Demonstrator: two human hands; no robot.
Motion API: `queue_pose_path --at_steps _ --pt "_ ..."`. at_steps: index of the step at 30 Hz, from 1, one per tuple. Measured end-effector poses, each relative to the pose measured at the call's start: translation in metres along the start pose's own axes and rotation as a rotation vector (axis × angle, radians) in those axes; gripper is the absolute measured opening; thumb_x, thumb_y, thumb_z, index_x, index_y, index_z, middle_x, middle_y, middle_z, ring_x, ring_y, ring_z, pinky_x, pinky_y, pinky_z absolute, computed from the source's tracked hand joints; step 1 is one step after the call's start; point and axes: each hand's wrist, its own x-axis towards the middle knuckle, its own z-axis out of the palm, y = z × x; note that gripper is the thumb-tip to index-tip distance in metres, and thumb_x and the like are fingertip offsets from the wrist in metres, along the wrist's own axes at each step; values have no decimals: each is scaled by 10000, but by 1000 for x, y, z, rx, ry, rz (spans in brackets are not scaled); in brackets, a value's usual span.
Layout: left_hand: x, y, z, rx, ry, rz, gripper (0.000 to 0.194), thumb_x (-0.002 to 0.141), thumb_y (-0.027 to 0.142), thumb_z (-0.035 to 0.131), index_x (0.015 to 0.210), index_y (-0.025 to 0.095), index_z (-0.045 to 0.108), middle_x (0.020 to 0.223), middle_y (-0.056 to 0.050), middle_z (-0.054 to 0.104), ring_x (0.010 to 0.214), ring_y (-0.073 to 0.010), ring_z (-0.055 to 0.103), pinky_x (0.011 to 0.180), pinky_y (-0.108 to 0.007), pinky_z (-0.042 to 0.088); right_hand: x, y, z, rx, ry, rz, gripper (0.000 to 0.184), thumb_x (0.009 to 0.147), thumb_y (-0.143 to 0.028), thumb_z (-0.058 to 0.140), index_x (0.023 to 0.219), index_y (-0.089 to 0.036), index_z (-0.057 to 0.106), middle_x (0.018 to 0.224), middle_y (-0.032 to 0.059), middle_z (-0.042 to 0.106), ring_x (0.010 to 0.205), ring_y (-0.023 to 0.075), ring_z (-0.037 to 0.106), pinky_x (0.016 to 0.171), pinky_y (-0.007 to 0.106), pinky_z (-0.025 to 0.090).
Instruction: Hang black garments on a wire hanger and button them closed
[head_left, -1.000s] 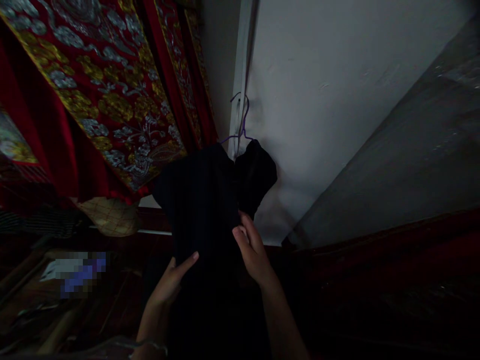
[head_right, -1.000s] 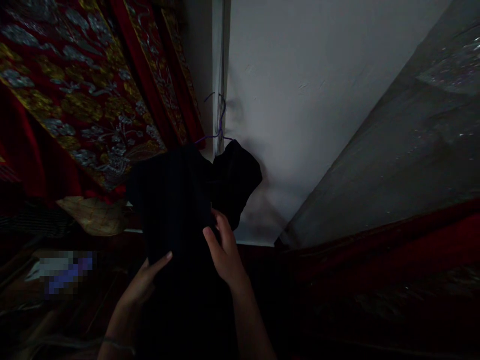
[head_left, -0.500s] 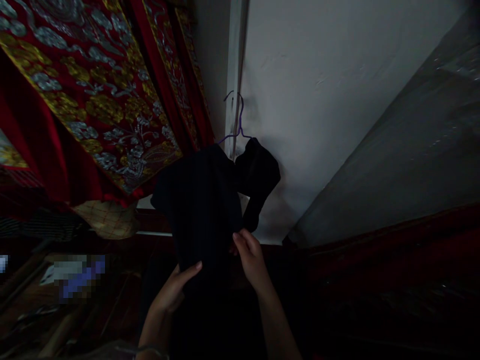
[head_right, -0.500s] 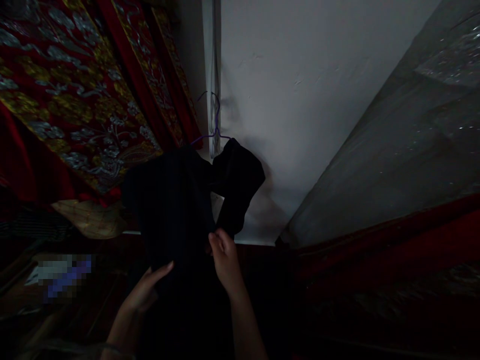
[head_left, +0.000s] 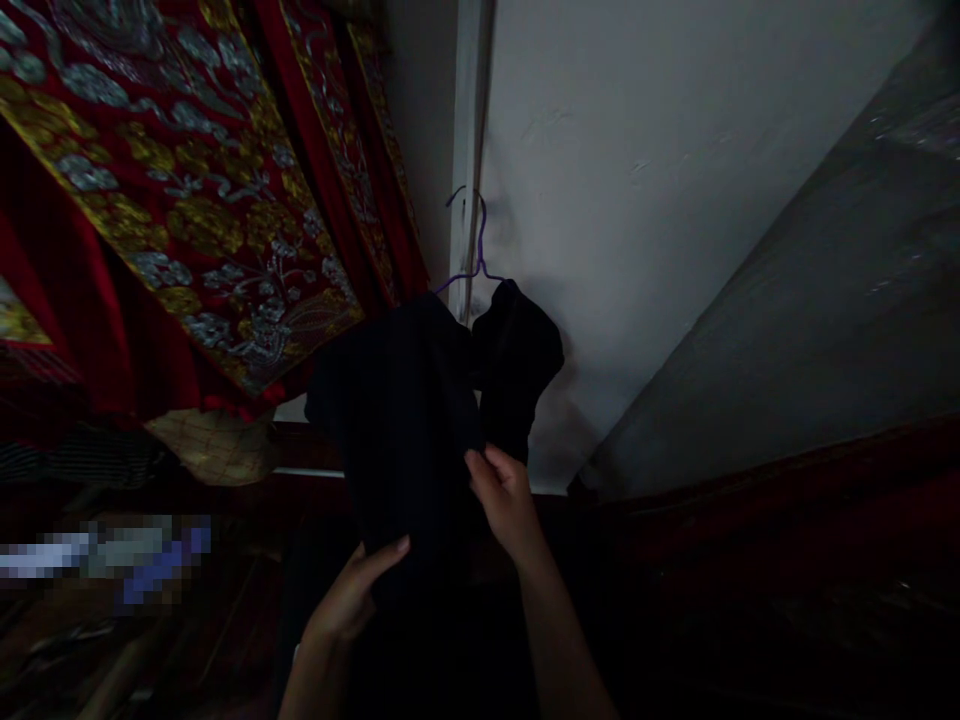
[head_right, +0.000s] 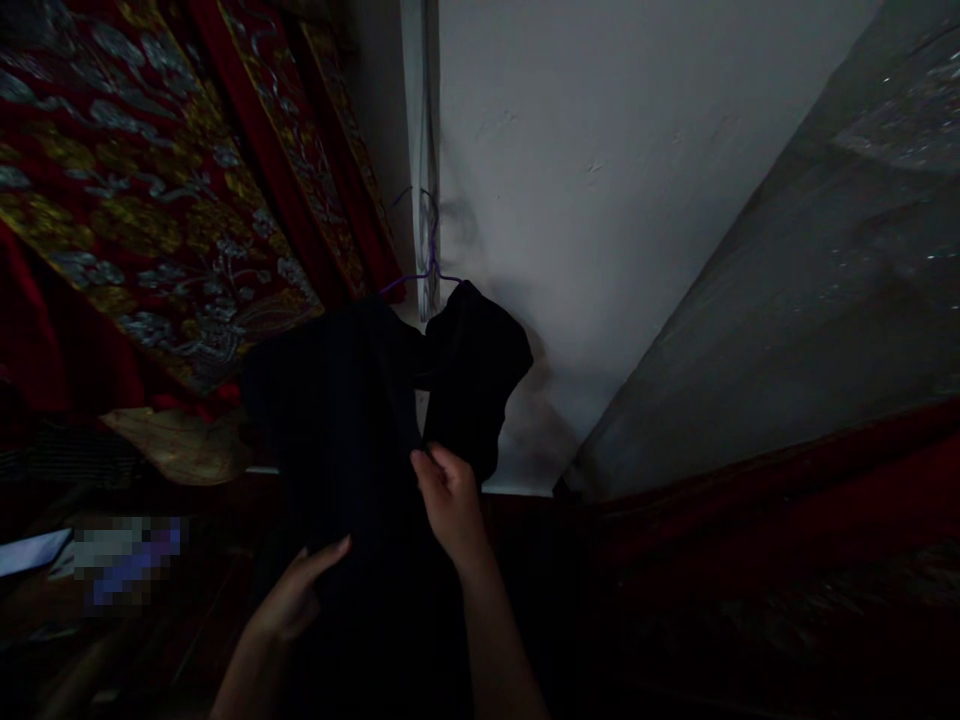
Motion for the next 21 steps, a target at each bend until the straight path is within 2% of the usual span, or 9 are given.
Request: queue_pose_path --at_steps 3,6,7,9,11,13,16,18,21 --pt "1 6 0 -31 58 22 550 808 187 797 1314 64 618 1045 -178 794 1003 -333 767 927 -425 621 -7 7 -3 19 -134 88 692 891 -795 432 512 -217 393 478 -36 355 456 96 344 469 258 278" --pt "2 14 -4 -62 123 54 487 876 171 726 1334 64 602 1053 -171 794 965 -298 779 925 -398 623 -16 16 -7 -11 -191 110 747 919 -811 317 522 -199 476 495 2 457 479 109 424 485 256 321" --pt "3 16 -6 -66 144 59 484 884 169 718 1342 66 598 1054 -168 794 957 -293 781 921 -395 625 -18 18 -8 -5 -183 113 725 924 -802 324 600 -191 543 533 7 508 488 112 446 478 249 328" --pt "3 18 -11 -66 168 60 495 881 171 727 1349 73 601 1049 -161 796 958 -293 781 918 -395 627 -17 21 -11 29 -118 116 633 936 -764 364 885 -195 636 639 3 593 495 116 479 458 234 341" --pt "3 18 -17 -60 168 53 518 861 169 749 1350 73 607 1040 -159 798 970 -302 778 917 -397 627 -13 23 -13 46 -24 99 534 941 -695 454 1162 -226 579 728 -12 630 507 115 501 457 224 362" --pt "4 15 -22 -46 152 43 534 848 156 760 1352 66 609 1035 -163 798 973 -308 776 916 -394 628 -8 23 -13 28 38 65 480 929 -615 552 1229 -241 534 762 -22 633 541 115 518 476 219 376" --pt "4 10 -24 -26 127 14 534 840 148 764 1344 55 614 1036 -174 796 985 -315 773 927 -389 624 -2 23 -8 -28 -10 65 369 933 -580 556 939 -215 599 687 -15 600 554 121 512 490 233 363" --pt "5 6 -23 -12 105 0 553 817 160 790 1335 62 622 1042 -176 796 1007 -325 767 939 -394 618 2 22 -3 -66 -66 100 457 948 -603 493 731 -207 562 600 -10 551 524 121 487 491 249 349" --pt "4 3 -18 -1 74 -17 568 789 160 813 1317 61 632 1040 -178 796 1017 -338 762 948 -412 614 6 19 5 -69 -103 147 481 925 -598 492 652 -205 542 542 -20 507 492 116 461 481 253 330"
